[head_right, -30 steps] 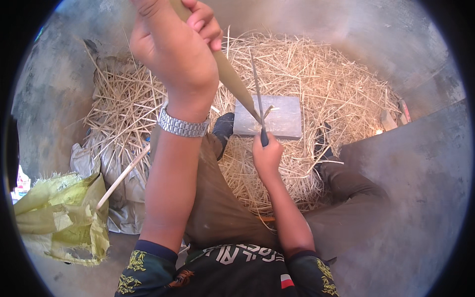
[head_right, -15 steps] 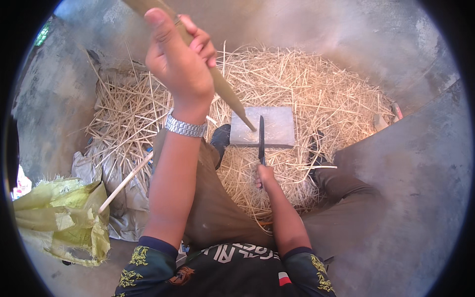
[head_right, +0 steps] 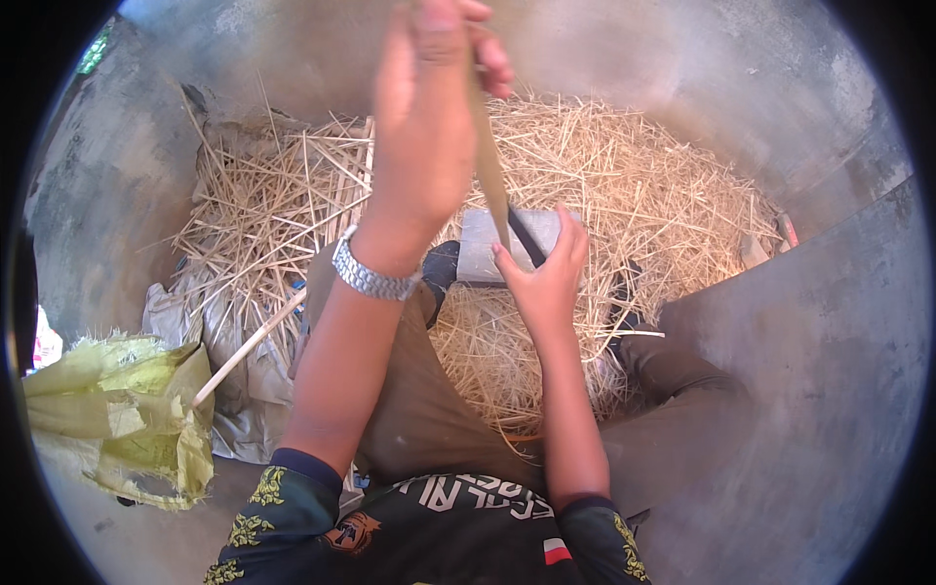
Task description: The person sits on a straw-covered floor and uses a large knife to split long bamboo poles into thin strips. They hold the bamboo vertically and strike it with the knife to separate the fibers, occasionally using a blue utility knife for finer adjustments.
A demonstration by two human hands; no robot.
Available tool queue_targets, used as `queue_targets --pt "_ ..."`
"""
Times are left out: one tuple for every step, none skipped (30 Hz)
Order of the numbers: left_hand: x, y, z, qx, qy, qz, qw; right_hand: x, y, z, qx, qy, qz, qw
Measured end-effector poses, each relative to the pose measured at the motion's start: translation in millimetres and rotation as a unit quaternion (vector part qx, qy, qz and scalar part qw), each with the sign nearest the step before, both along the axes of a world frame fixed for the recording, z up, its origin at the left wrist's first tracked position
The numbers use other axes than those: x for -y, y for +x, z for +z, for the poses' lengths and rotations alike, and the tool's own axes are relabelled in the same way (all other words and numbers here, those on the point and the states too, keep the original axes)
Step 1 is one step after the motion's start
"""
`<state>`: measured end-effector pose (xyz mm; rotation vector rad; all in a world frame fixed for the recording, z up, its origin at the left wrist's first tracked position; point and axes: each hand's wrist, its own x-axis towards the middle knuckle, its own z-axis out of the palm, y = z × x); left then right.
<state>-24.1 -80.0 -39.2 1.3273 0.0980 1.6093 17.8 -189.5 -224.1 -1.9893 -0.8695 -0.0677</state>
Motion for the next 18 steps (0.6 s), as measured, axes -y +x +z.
queue_targets --pt "0.6 -4.6 0.0 -0.010 0.102 -0.050 0.993 -1.8 -1.0 11.6 -0.064 0.069 0.047 0.994" --pt "4.6 -8.1 0.7 -0.071 0.097 -0.099 0.988 -7.0 3.1 9.8 -0.070 0.081 0.087 0.990" --pt "13.2 -14.2 0.9 -0.132 0.090 -0.146 0.976 -13.8 9.4 4.9 -0.076 0.093 0.128 0.985" --pt "21.1 -22.2 4.3 -0.191 0.083 -0.190 0.959 -15.3 10.4 2.2 -0.077 0.097 0.147 0.981" --pt "25.8 -23.5 3.2 -0.196 0.119 -0.149 0.962 -15.8 11.7 -0.4 -0.079 0.100 0.167 0.978" --pt "31.0 -21.6 1.0 -0.200 0.154 -0.107 0.962 -12.0 9.4 -2.6 -0.078 0.097 0.163 0.979" --pt "34.6 -22.3 -0.6 -0.204 0.190 -0.066 0.958 -10.5 10.9 -1.2 -0.091 0.110 0.145 0.979" --pt "38.4 -40.1 -0.8 -0.259 0.243 0.023 0.934 -8.0 12.9 0.0 -0.107 0.121 0.125 0.979" --pt "38.6 -64.3 -2.2 -0.278 0.247 0.051 0.927 -3.5 20.0 5.7 -0.138 0.145 0.091 0.976" --pt "40.5 -96.6 -20.0 -0.264 0.206 0.095 0.937 2.0 22.8 17.1 -0.166 0.170 0.062 0.969" --pt "40.8 -129.2 -38.9 -0.248 0.159 0.137 0.946 6.2 23.7 31.1 -0.173 0.201 0.073 0.962" --pt "41.0 -162.0 -57.3 -0.234 0.110 0.177 0.950 9.6 23.6 45.6 -0.183 0.232 0.085 0.952" --pt "36.3 -192.6 -96.0 -0.134 -0.041 0.178 0.974 14.3 22.3 59.3 -0.182 0.246 0.080 0.949" --pt "9.8 -231.4 -145.4 -0.167 0.004 0.238 0.957 20.0 18.1 72.0 -0.188 0.263 0.072 0.944" --pt "-2.8 -266.3 -184.1 -0.363 -0.085 0.328 0.868 24.1 12.6 73.8 -0.194 0.280 0.060 0.938" --pt "-12.4 -301.9 -217.4 -0.544 0.019 0.390 0.743 27.4 8.7 68.4 -0.212 0.301 0.061 0.928" --pt "-25.5 -332.5 -249.0 -0.686 0.124 0.428 0.575 30.0 9.3 64.8 -0.224 0.325 0.061 0.917" --pt "-36.9 -365.2 -283.3 -0.723 -0.001 0.386 0.573 30.6 9.5 63.1 -0.234 0.347 0.064 0.906"
